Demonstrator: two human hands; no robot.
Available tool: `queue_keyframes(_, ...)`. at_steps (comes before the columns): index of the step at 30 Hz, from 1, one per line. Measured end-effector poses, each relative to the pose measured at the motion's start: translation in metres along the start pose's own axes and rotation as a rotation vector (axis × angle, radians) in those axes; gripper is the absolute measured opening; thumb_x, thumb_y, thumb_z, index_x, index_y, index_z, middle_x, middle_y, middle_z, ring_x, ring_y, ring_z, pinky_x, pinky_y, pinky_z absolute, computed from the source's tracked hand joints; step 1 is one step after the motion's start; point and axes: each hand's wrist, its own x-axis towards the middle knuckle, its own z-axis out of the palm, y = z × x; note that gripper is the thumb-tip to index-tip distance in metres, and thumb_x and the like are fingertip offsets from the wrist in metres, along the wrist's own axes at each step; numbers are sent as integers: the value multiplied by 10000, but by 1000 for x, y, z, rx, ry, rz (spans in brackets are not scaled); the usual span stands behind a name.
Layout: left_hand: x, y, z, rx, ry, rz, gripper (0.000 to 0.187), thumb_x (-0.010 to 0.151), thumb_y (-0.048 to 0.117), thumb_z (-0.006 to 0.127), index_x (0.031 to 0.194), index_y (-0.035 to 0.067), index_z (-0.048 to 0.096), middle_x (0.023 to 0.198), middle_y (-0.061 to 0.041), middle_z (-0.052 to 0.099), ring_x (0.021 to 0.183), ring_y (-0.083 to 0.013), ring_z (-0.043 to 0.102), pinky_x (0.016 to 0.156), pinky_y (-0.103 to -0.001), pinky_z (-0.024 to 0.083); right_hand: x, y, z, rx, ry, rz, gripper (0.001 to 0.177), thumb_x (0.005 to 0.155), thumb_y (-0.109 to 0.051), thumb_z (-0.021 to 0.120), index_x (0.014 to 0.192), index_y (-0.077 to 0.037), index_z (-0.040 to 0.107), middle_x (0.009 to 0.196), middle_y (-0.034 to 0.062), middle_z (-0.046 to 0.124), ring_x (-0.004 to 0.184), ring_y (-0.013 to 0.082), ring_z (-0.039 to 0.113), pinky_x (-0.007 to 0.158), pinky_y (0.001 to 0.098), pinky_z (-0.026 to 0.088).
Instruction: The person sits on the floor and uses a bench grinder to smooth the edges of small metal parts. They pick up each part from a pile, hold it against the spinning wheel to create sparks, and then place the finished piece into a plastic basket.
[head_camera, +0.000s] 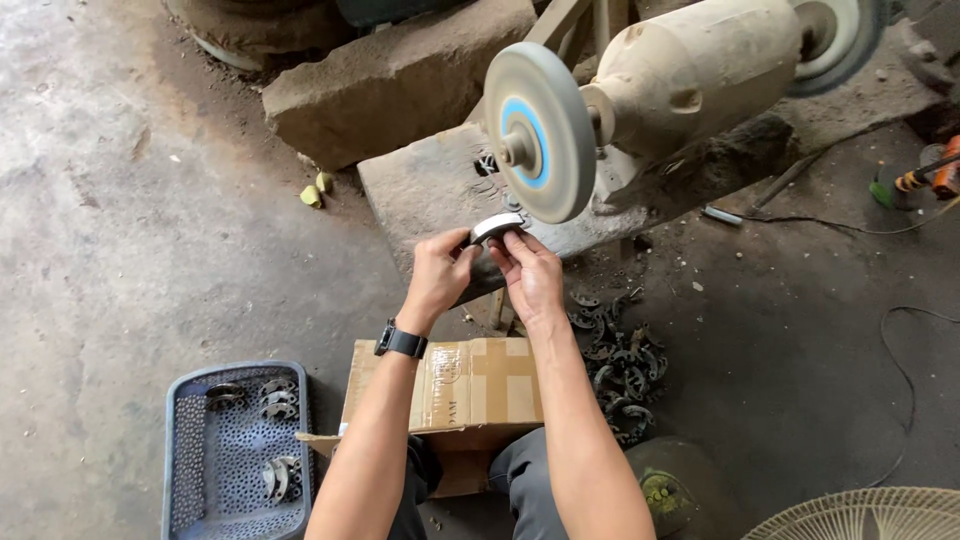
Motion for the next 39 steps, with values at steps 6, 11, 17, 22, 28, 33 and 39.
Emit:
queue_keyframes(6,8,13,27,-58,-47,-68,181,871,48,732,1030,-38,734,780,-219,716,630,-197,684,621,-332,536,5,-14,-11,22,101,-82,163,987,-54,645,1121,22,701,1059,105,730,903,186,707,769,272,611)
queue_keyframes(11,5,7,20,-74,15,-96,191,875,47,723,1047,-37,728,790,-203,733,657,-165,689,635,-315,545,17,1,-11,15,87,-73,152,983,-39,666,1104,44,703,1048,112,726,883,193,708,771,273,609)
queue_keyframes(17,8,1,29,-108,49,-48,223,875,38,724,1081,-45,718,829,-192,741,693,-129,696,645,-296,546,15,-4,-12,28,102,-96,148,968,-33,679,1089,49,707,1034,116,727,872,198,714,770,280,609)
queue_keyframes(22,5,2,14,-39,18,-158,190,888,22,733,1065,-46,740,719,-207,680,620,-199,613,608,-330,510,18,7,-7,40,76,-82,153,978,-34,672,1104,47,703,1042,108,728,888,197,712,787,282,611)
queue_keyframes(28,-4,-4,8,-56,99,21,231,858,9,734,1085,-31,726,863,-166,740,723,-148,692,680,-297,548,2,3,-4,-41,9,-33,200,987,-68,638,1146,40,692,1050,112,734,925,205,726,805,304,614)
queue_keyframes(33,1,4,36,-229,-13,-79,228,901,104,735,1086,-29,727,819,-67,742,730,-95,650,679,-281,542,-9,-15,-30,-5,41,-59,201,997,-93,653,1144,37,695,1032,118,737,910,197,717,824,318,615)
queue_keyframes(39,16,6,63,-460,-154,-402,251,908,205,745,953,-41,770,704,24,648,577,-46,508,503,-257,402,-22,-32,-35,-17,147,-105,236,958,-153,707,1104,32,701,989,131,746,847,214,717,751,324,602)
